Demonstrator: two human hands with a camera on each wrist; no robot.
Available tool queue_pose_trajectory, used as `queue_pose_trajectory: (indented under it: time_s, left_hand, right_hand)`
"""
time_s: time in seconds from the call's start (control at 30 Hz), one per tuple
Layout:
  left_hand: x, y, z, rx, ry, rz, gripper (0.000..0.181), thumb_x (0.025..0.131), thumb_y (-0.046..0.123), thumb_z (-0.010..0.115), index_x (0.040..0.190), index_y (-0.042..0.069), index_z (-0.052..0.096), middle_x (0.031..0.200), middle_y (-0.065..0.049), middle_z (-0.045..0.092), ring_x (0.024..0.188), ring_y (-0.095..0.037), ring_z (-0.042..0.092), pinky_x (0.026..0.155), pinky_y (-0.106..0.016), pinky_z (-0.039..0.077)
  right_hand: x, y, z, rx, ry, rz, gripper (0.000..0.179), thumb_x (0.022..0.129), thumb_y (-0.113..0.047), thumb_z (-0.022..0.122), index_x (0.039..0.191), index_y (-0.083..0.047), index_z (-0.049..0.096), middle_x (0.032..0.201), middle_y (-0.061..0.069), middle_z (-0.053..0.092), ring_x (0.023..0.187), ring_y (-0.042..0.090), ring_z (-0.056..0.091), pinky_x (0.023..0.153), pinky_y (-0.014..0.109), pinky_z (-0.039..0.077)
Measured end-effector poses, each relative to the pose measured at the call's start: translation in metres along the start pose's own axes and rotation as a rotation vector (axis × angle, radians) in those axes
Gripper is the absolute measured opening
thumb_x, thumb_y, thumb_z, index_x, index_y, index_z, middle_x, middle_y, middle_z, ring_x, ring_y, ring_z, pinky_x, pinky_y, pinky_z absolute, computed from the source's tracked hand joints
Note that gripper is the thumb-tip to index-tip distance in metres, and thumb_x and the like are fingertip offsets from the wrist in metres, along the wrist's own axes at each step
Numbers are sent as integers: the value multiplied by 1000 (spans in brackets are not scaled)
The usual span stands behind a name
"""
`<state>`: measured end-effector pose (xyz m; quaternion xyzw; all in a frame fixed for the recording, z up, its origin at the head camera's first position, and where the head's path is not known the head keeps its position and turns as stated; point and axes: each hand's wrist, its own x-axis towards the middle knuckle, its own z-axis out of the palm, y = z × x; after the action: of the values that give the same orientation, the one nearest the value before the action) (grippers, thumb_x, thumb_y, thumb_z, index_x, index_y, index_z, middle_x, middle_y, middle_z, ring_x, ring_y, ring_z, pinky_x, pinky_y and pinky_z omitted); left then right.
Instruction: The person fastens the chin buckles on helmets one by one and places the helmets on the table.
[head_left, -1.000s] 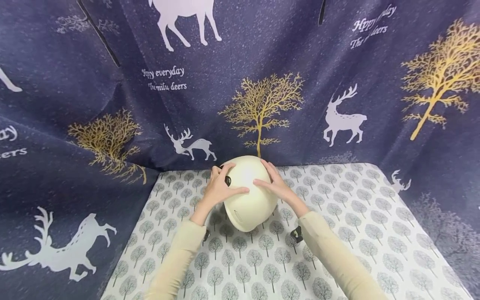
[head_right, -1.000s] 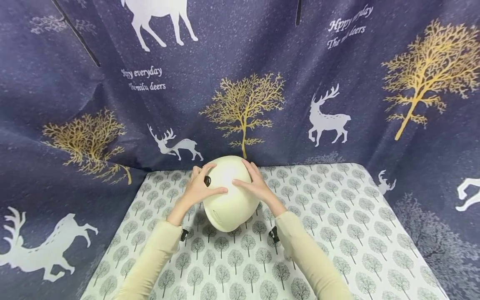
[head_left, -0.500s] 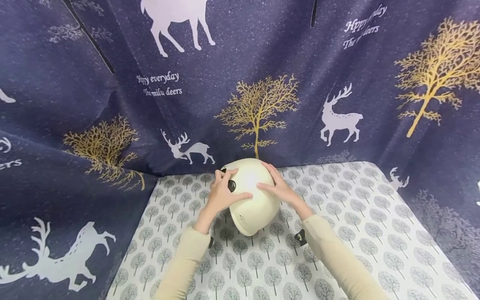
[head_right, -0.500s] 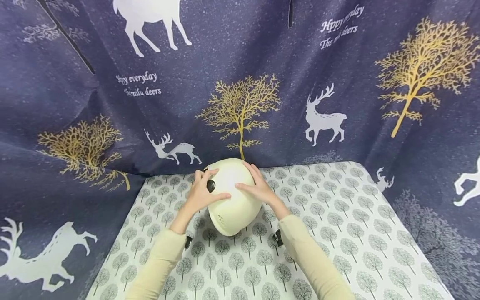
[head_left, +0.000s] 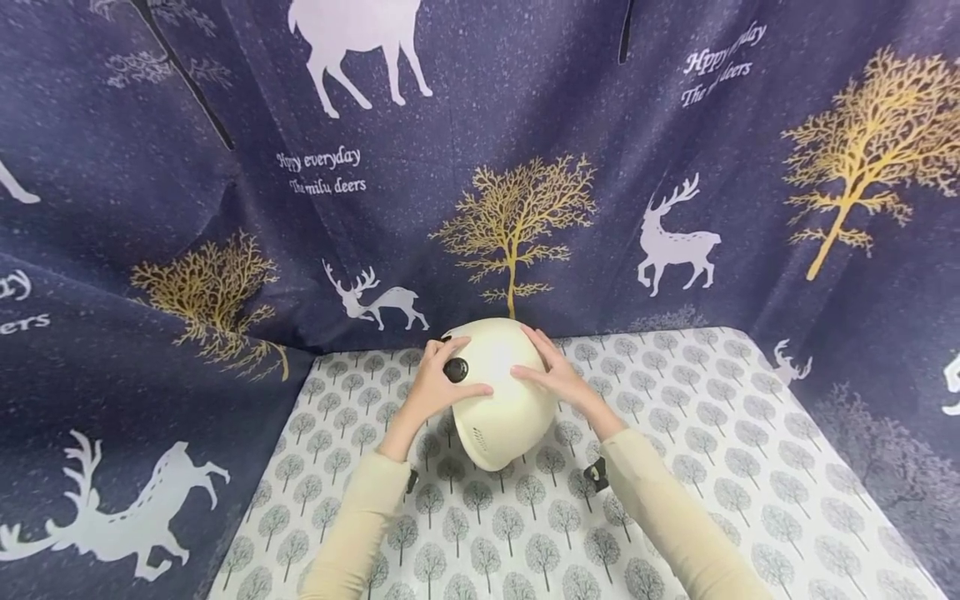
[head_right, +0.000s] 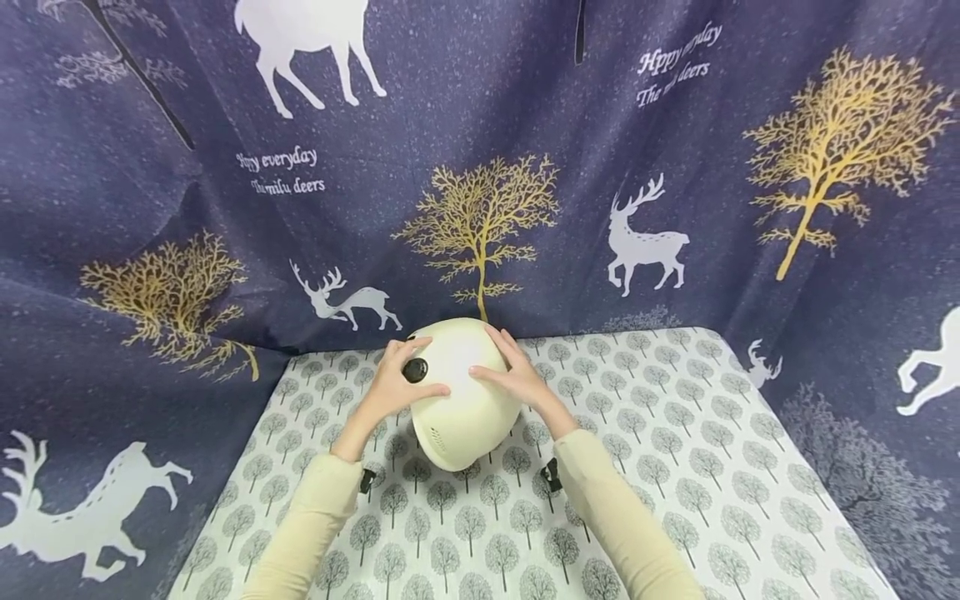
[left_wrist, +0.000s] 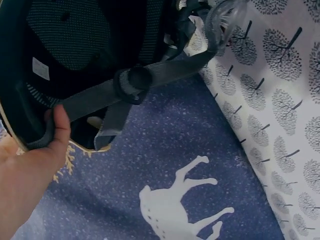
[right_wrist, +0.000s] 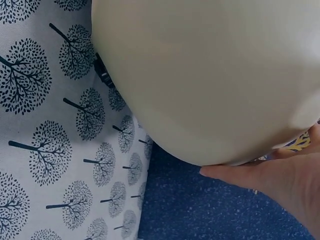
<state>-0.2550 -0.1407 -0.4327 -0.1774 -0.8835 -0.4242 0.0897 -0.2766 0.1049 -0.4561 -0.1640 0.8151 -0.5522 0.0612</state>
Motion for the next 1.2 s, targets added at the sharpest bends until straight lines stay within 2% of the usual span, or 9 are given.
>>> queue_pose_trajectory:
  time_s: [0.13, 0.2, 0.4, 0.57, 0.83, 0.97, 1.07, 1.2]
  left_hand:
    - [1, 0, -2, 7, 39, -5, 85, 63, 29, 93, 138, 14, 56, 113, -14, 48, 98, -26, 50, 91, -47, 50]
    - [4, 2, -1, 4, 50, 11, 84, 62, 28, 93, 136, 12, 57, 115, -15, 49, 102, -28, 52, 94, -49, 50]
    - [12, 7, 8, -20, 35, 56, 79, 66, 29, 91, 135, 10, 57, 119, -15, 49, 111, -32, 53, 102, -53, 46]
    - [10, 5, 12, -29, 42, 49, 78, 67, 25, 90, 136, 9, 56, 118, -15, 50, 110, -34, 53, 100, -54, 46]
    - [10, -2, 15, -54, 51, 99, 76, 69, 22, 88, 136, 11, 55, 119, -15, 55, 110, -33, 56, 98, -53, 48]
    - [12, -2, 18, -98, 54, 95, 78, 69, 22, 88, 138, 11, 54, 125, -14, 56, 114, -33, 57, 98, -52, 49]
    - [14, -2, 22, -129, 46, 69, 79, 71, 22, 88, 140, 13, 51, 129, -13, 55, 119, -32, 55, 102, -52, 47]
    - [15, 1, 28, -175, 28, 29, 82, 73, 18, 86, 144, 13, 46, 140, -13, 50, 131, -34, 48, 110, -55, 40]
  right_hand:
    - [0, -5, 3, -11, -11, 3, 82, 91, -38, 66, 157, -29, 19, 166, 12, 2, 154, 34, 2, 118, 67, 10]
    - [0, -6, 5, -8, -15, 3, 82, 91, -37, 66, 157, -29, 19, 166, 13, 2, 154, 34, 1, 118, 68, 9]
    - [1, -4, 12, -9, 5, -9, 78, 92, -33, 64, 157, -29, 20, 166, 13, 1, 154, 34, 0, 116, 70, 10]
    - [1, -2, 13, 7, -2, 2, 77, 93, -31, 64, 157, -28, 20, 166, 14, 0, 153, 36, -2, 117, 69, 10]
    - [1, 2, 10, -2, 4, 24, 77, 91, -37, 66, 156, -34, 23, 166, 13, 2, 153, 36, 3, 116, 69, 14]
    - [3, 5, 5, -4, 21, 33, 77, 91, -38, 66, 155, -35, 24, 166, 12, 4, 153, 38, 5, 115, 70, 15]
    - [3, 6, 3, 8, 37, 44, 76, 91, -38, 67, 154, -35, 26, 166, 12, 8, 153, 36, 6, 116, 69, 17]
    - [0, 8, 2, 58, 29, 69, 77, 90, -36, 68, 155, -34, 26, 164, 10, 16, 150, 39, 19, 115, 65, 26]
